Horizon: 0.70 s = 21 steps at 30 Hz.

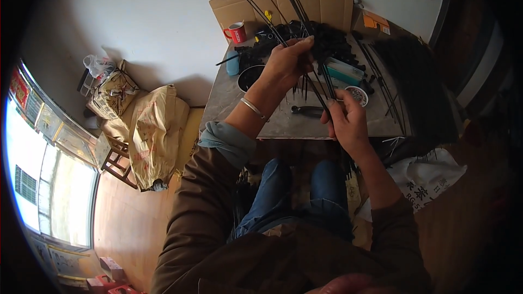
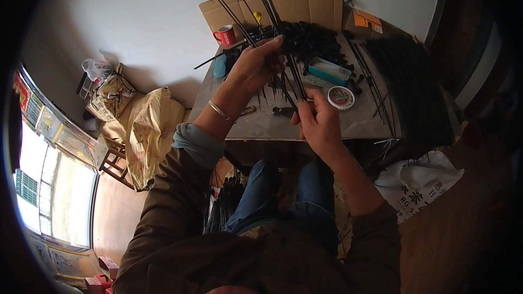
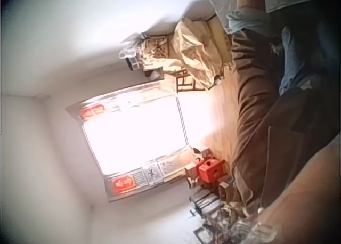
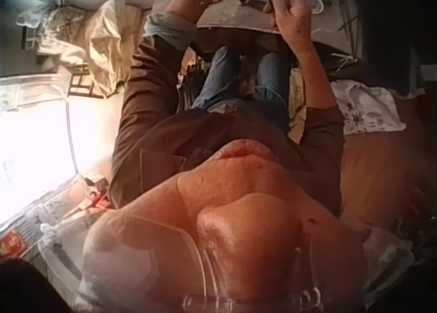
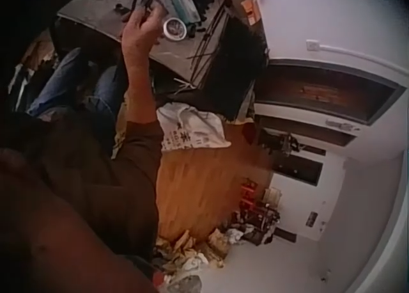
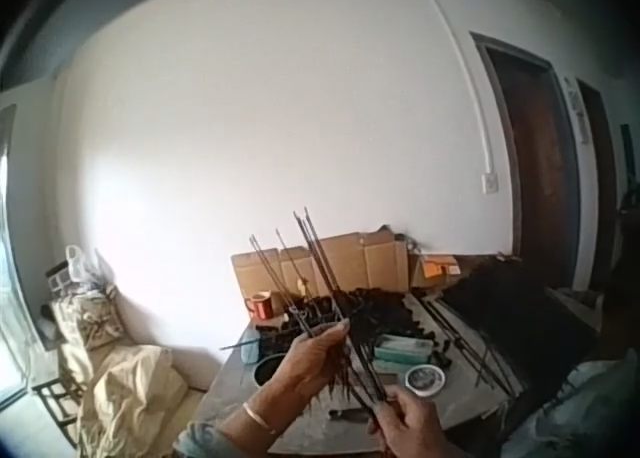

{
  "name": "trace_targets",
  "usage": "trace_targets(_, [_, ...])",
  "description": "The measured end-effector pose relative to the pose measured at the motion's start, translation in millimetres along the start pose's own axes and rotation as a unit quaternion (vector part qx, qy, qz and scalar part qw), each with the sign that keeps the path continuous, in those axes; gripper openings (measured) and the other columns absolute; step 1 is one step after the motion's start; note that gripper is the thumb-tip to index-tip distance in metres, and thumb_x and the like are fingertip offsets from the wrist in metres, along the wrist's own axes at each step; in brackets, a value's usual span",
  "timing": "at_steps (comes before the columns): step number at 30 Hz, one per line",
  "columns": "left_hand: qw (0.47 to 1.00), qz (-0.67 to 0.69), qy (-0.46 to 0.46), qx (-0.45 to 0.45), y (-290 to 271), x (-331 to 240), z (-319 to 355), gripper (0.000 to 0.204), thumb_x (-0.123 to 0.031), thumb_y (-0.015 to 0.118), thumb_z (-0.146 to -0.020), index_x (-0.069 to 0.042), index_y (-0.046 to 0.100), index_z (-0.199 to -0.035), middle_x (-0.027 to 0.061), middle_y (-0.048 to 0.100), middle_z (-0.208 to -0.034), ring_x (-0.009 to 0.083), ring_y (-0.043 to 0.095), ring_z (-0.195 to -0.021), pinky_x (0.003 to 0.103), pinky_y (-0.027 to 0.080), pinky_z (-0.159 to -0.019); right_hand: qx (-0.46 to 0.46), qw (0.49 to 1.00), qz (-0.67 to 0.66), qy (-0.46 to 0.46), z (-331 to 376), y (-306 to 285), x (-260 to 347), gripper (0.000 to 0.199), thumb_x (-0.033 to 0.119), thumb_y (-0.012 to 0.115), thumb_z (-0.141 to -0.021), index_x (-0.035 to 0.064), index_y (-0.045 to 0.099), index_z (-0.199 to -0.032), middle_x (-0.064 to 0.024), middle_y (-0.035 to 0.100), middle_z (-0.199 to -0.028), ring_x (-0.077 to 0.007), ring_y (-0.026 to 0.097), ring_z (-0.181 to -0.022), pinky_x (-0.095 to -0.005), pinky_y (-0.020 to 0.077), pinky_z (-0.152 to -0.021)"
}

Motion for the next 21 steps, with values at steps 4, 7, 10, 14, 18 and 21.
trace_targets(4, [0.993, 0.093, -0.006, -0.071, -7, 7, -4, 0.032, -0.036, 0.053, -0.096, -0.005, 0.056, -0.089, -0.0002, 0.045, -0.061, 0.0143, 0.045, -0.052, 0.031, 0.041, -0.048, -0.057, 0.998, 0.019, -0.005, -12, -13, -16, 0.016, 0.015, 0.048, -0.096, 0.0017, 0.055, -0.101, -0.0035, 0.059, -0.067, -0.0046, 0.047, -0.045, -0.0195, 0.0362, -0.04])
trace_targets(7, [0.982, 0.11, 0.044, -0.144, -39, -20, -8, 0.039, -0.042, 0.047, -0.097, -0.004, 0.054, -0.092, -0.0018, 0.031, -0.055, 0.0125, 0.033, -0.047, 0.029, 0.032, -0.045, -0.088, 0.996, 0.011, -0.02, -31, -39, -2, 0.015, 0.019, 0.052, -0.094, 0.0038, 0.056, -0.094, -0.0017, 0.058, -0.067, -0.0044, 0.049, -0.049, -0.0193, 0.0365, -0.041])
trace_targets(10, [0.98, 0.081, 0.106, -0.145, -60, -55, 2, 0.05, -0.049, 0.044, -0.097, -0.001, 0.057, -0.096, -0.0033, 0.024, -0.057, 0.0089, 0.024, -0.048, 0.026, 0.022, -0.044, -0.091, 0.996, -0.02, -0.011, -39, -58, 24, 0.017, 0.022, 0.055, -0.093, 0.0054, 0.056, -0.091, 0.0006, 0.055, -0.064, -0.0042, 0.048, -0.05, -0.0189, 0.0351, -0.041])
trace_targets(14, [0.992, 0.056, 0.046, -0.1, -45, -36, -4, 0.054, -0.051, 0.046, -0.095, 0.002, 0.058, -0.099, -0.0016, 0.035, -0.059, 0.0116, 0.037, -0.048, 0.028, 0.036, -0.044, -0.034, 0.999, -0.008, -0.032, -40, -40, 24, 0.018, 0.023, 0.057, -0.092, 0.0052, 0.057, -0.092, 0.0021, 0.051, -0.062, -0.0037, 0.046, -0.049, -0.0183, 0.0333, -0.042])
trace_targets(18, [0.997, 0.005, -0.048, -0.052, -6, -4, -8, 0.053, -0.048, 0.049, -0.094, 0.004, 0.055, -0.103, 0.0101, 0.058, -0.08, 0.0265, 0.061, -0.065, 0.041, 0.055, -0.06, 0.051, 0.998, -0.028, 0.034, -18, -1, 4, 0.014, 0.015, 0.058, -0.091, 0.0021, 0.056, -0.097, -0.0016, 0.056, -0.068, -0.005, 0.047, -0.049, -0.0192, 0.0365, -0.044])
trace_targets(21, [0.998, 0.014, -0.067, -0.006, -1, -3, -12, 0.047, -0.041, 0.049, -0.096, 0.005, 0.053, -0.107, 0.0162, 0.063, -0.092, 0.0323, 0.065, -0.074, 0.045, 0.058, -0.065, 0.049, 0.996, -0.058, 0.057, 1, 11, 3, 0.013, 0.01, 0.06, -0.089, 0.0008, 0.056, -0.097, -0.0029, 0.057, -0.069, -0.0055, 0.048, -0.051, -0.0198, 0.0377, -0.046])
Point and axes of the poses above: each hand's wrist, its own z-axis away from the middle knuckle, its own y-axis out of the palm, x = y × z, the point moved 3 cm from there along -z, towards the middle knuckle
